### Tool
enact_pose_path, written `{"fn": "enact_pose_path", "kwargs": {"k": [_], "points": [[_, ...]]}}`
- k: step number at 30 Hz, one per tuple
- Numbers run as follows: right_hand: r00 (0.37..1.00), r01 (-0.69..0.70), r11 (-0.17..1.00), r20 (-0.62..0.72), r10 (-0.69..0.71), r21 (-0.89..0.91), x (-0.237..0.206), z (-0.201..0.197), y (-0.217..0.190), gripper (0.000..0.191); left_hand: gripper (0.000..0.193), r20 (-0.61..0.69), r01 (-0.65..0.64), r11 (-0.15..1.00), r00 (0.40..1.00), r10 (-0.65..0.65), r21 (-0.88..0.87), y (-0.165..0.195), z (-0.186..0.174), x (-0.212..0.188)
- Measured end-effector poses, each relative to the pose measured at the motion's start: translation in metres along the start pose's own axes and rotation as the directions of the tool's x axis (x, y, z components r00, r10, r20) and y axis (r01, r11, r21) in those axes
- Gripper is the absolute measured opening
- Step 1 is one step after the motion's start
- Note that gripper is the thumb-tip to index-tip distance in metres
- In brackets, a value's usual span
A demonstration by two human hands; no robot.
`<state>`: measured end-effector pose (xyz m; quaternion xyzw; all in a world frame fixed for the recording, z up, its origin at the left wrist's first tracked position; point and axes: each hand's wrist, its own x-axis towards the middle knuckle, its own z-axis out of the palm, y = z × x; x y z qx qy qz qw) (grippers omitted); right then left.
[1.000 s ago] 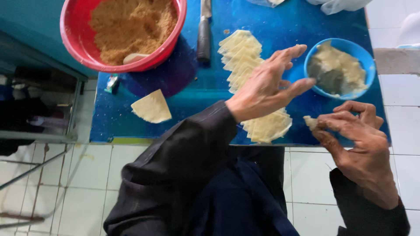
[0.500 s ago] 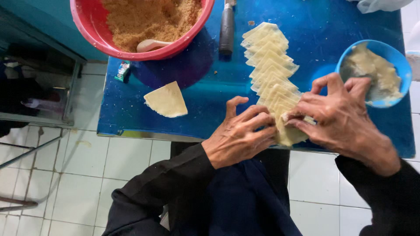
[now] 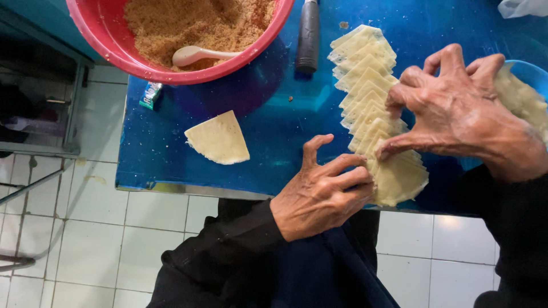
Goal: The person sits at a low blue table and folds thin dough sheets in half by hand, pressing each folded piece and stacking it in an overlapping zigzag row on the table. They work through a pile of cut dough pieces one at a time, building a long layered stack next to a red bowl of brown filling.
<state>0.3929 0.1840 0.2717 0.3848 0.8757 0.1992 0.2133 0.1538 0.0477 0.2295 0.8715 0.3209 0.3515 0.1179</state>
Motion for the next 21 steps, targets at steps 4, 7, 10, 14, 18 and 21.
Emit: {"fn": "enact_pose_path", "kwargs": {"k": [4, 7, 10, 14, 18, 21], "points": [[0.995, -0.001, 0.998, -0.101, 0.008, 0.068, 0.010, 0.010, 0.006, 0.089, 0.013, 0.015, -0.009, 1.000, 1.000, 0.008, 0.012, -0.001, 0.000, 0.000], [0.996, -0.025, 0.994, -0.088, 0.035, 0.109, 0.018, 0.017, 0.009, 0.094, 0.013, 0.018, -0.009, 1.000, 1.000, 0.008, 0.015, -0.002, 0.001, 0.000], [0.997, -0.062, 0.987, -0.036, 0.068, 0.148, 0.025, 0.024, 0.014, 0.096, 0.011, 0.035, 0.006, 1.000, 0.999, -0.007, 0.011, -0.001, 0.002, -0.001], [0.995, -0.078, 0.972, -0.038, 0.089, 0.220, 0.034, 0.030, 0.018, 0.099, 0.012, 0.042, 0.000, 1.000, 0.999, 0.000, 0.007, -0.002, 0.003, -0.001], [0.992, -0.117, 0.945, -0.001, 0.123, 0.305, 0.043, 0.031, 0.026, 0.098, 0.012, 0.030, 0.005, 1.000, 1.000, -0.004, -0.024, -0.003, 0.001, 0.001], [0.992, -0.101, 0.921, -0.028, 0.120, 0.376, 0.050, 0.030, 0.029, 0.098, 0.019, 0.028, -0.003, 1.000, 1.000, 0.004, -0.005, -0.003, -0.002, 0.005]]}}
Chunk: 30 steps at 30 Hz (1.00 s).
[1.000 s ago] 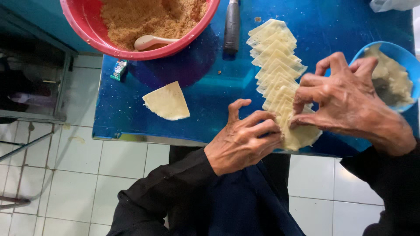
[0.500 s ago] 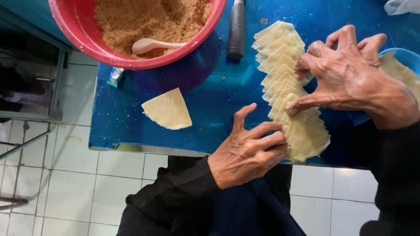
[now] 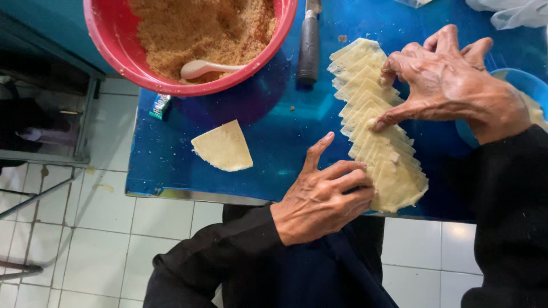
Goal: The person sits at a low blue table and folds thin dough sheets in half by hand, pressing each folded piece and stacking it in an overlapping zigzag row on the table. They work through a pile of cut dough pieces one at a time, building a long layered stack next to a red bowl of brown filling.
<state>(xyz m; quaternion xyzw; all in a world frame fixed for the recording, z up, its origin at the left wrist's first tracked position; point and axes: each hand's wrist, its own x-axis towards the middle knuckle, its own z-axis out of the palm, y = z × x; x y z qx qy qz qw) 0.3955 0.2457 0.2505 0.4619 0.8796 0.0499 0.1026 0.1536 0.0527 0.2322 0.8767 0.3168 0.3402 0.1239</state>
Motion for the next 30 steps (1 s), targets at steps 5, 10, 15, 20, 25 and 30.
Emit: {"fn": "enact_pose_path", "kwargs": {"k": [5, 10, 15, 20, 25, 30], "points": [[1.000, 0.013, 0.998, -0.006, -0.012, 0.067, 0.002, -0.002, 0.000, 0.096, 0.043, -0.002, -0.003, 0.997, 1.000, 0.003, 0.072, -0.009, -0.006, 0.011], [0.999, -0.016, 1.000, 0.042, 0.016, -0.004, 0.004, -0.006, -0.002, 0.100, 0.033, -0.014, -0.121, 0.990, 0.992, 0.122, 0.077, -0.042, -0.001, 0.028], [0.996, -0.064, 0.997, 0.053, 0.066, -0.045, 0.004, -0.008, -0.004, 0.101, 0.024, -0.053, -0.093, 0.995, 0.994, 0.095, 0.037, -0.043, 0.011, 0.021], [0.999, -0.031, 0.985, 0.015, 0.033, -0.168, 0.009, 0.001, 0.004, 0.104, 0.023, -0.052, -0.064, 0.997, 0.996, 0.067, 0.049, -0.040, 0.011, 0.019], [0.994, -0.008, 0.994, -0.107, -0.004, -0.113, 0.023, 0.015, 0.021, 0.096, 0.024, -0.030, -0.067, 0.991, 0.997, 0.071, 0.119, -0.037, 0.007, 0.021], [0.990, 0.049, 0.994, -0.128, -0.062, -0.100, 0.021, 0.008, 0.034, 0.089, 0.025, -0.035, -0.057, 0.993, 0.998, 0.061, 0.108, -0.036, 0.006, 0.022]]}}
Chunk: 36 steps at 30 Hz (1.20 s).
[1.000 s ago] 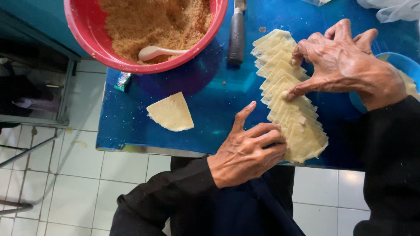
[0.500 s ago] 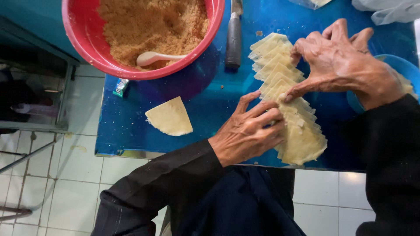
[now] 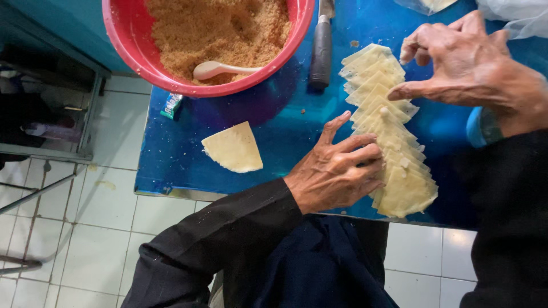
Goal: The person sits at a low blue table and folds thin dough sheets in half by hand, pressing each folded piece and stacking it in an overlapping zigzag row on the table. They work through a pile of cut dough pieces one at a time, building a long layered stack next to a red bowl of brown filling.
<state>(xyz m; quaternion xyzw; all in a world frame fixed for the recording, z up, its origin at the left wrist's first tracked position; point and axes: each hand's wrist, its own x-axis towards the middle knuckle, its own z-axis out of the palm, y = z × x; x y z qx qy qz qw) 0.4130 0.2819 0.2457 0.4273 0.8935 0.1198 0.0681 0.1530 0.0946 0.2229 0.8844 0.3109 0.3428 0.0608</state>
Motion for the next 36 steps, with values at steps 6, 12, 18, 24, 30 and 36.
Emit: {"fn": "enact_pose_path", "kwargs": {"k": [6, 12, 18, 24, 30, 36], "points": [[0.999, 0.012, 0.999, 0.033, -0.013, 0.044, -0.007, -0.013, -0.020, 0.096, 0.024, 0.001, 0.005, 1.000, 1.000, -0.005, -0.003, -0.001, 0.001, 0.000], [0.997, 0.056, 0.992, 0.062, -0.049, -0.116, 0.007, -0.001, -0.024, 0.115, 0.020, 0.006, 0.005, 1.000, 1.000, -0.005, -0.002, -0.001, 0.002, -0.002], [1.000, -0.008, 0.999, 0.021, 0.009, -0.054, 0.033, 0.023, -0.003, 0.131, 0.017, 0.001, -0.009, 1.000, 1.000, 0.009, -0.005, 0.000, 0.000, -0.002], [1.000, -0.018, 1.000, 0.010, 0.018, 0.012, 0.052, 0.040, 0.015, 0.126, 0.017, 0.011, -0.013, 1.000, 1.000, 0.013, 0.002, 0.000, -0.001, -0.002], [0.995, -0.068, 0.995, 0.071, 0.064, 0.068, 0.066, 0.035, 0.019, 0.125, 0.016, 0.026, -0.010, 1.000, 1.000, 0.009, 0.026, 0.001, -0.005, 0.000], [0.995, -0.057, 0.995, 0.081, 0.050, 0.087, 0.068, 0.018, 0.012, 0.121, 0.017, 0.017, 0.004, 1.000, 1.000, -0.004, -0.005, -0.001, 0.000, -0.001]]}}
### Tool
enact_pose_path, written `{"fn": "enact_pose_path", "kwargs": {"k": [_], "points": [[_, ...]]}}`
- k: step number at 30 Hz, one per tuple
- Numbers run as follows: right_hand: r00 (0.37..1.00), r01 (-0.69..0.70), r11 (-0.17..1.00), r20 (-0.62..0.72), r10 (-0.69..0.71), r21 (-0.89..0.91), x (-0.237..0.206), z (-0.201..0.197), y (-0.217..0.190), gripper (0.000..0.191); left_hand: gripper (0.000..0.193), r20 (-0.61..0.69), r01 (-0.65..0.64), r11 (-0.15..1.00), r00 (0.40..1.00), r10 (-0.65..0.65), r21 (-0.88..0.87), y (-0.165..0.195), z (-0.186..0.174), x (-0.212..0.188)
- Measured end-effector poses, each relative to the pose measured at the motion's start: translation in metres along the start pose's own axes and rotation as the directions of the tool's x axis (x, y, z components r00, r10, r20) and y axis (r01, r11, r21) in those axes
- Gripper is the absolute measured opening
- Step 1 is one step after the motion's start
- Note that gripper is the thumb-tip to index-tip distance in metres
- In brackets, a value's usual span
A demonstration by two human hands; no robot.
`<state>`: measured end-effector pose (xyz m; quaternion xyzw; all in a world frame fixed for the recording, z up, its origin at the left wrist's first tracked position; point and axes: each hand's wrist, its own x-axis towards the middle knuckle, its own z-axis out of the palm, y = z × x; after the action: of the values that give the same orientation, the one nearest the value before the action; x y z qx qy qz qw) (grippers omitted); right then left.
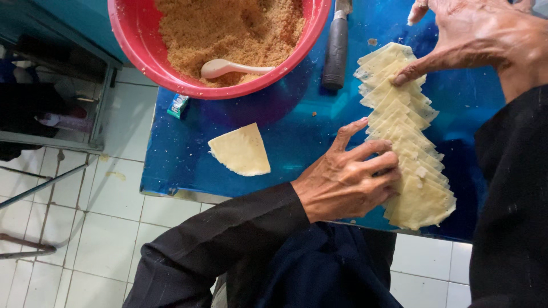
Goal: The person sits at a low blue table and folds thin dough sheets in half by hand, pressing each folded piece and stacking it in an overlapping zigzag row on the table. They work through a pile of cut dough pieces one at a time, building a long layered stack next to a red bowl of brown filling.
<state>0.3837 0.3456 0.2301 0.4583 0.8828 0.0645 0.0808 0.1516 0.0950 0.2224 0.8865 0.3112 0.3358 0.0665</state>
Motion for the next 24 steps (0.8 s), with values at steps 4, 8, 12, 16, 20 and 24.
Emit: {"fn": "enact_pose_path", "kwargs": {"k": [4, 8, 12, 16, 20, 24], "points": [[1.000, -0.014, 0.997, 0.002, 0.014, -0.075, -0.003, -0.004, -0.005, 0.121, 0.038, -0.048, 0.037, 0.999, 0.998, -0.039, -0.022, -0.001, 0.007, -0.003], [0.998, -0.052, 0.998, 0.016, 0.053, -0.047, -0.005, -0.001, -0.001, 0.119, 0.053, -0.003, 0.043, 0.999, 0.999, -0.043, 0.025, -0.003, 0.008, -0.004], [0.997, 0.014, 0.997, -0.074, -0.019, -0.073, -0.003, 0.008, 0.005, 0.117, 0.058, -0.057, 0.097, 0.992, 0.993, -0.102, -0.081, -0.002, 0.004, 0.001], [0.995, -0.020, 1.000, -0.099, 0.022, 0.019, -0.005, 0.010, 0.010, 0.115, 0.066, -0.023, 0.289, 0.956, 0.957, -0.288, 0.047, -0.018, 0.001, 0.017], [0.998, -0.026, 0.999, -0.060, 0.028, 0.035, -0.008, 0.003, 0.006, 0.113, 0.082, 0.095, 0.180, 0.940, 0.972, -0.215, 0.289, -0.040, -0.001, 0.028], [0.996, -0.031, 0.999, -0.084, 0.032, 0.008, -0.006, -0.007, 0.004, 0.109, 0.086, 0.108, 0.174, 0.950, 0.972, -0.207, 0.259, -0.047, 0.000, 0.029]]}}
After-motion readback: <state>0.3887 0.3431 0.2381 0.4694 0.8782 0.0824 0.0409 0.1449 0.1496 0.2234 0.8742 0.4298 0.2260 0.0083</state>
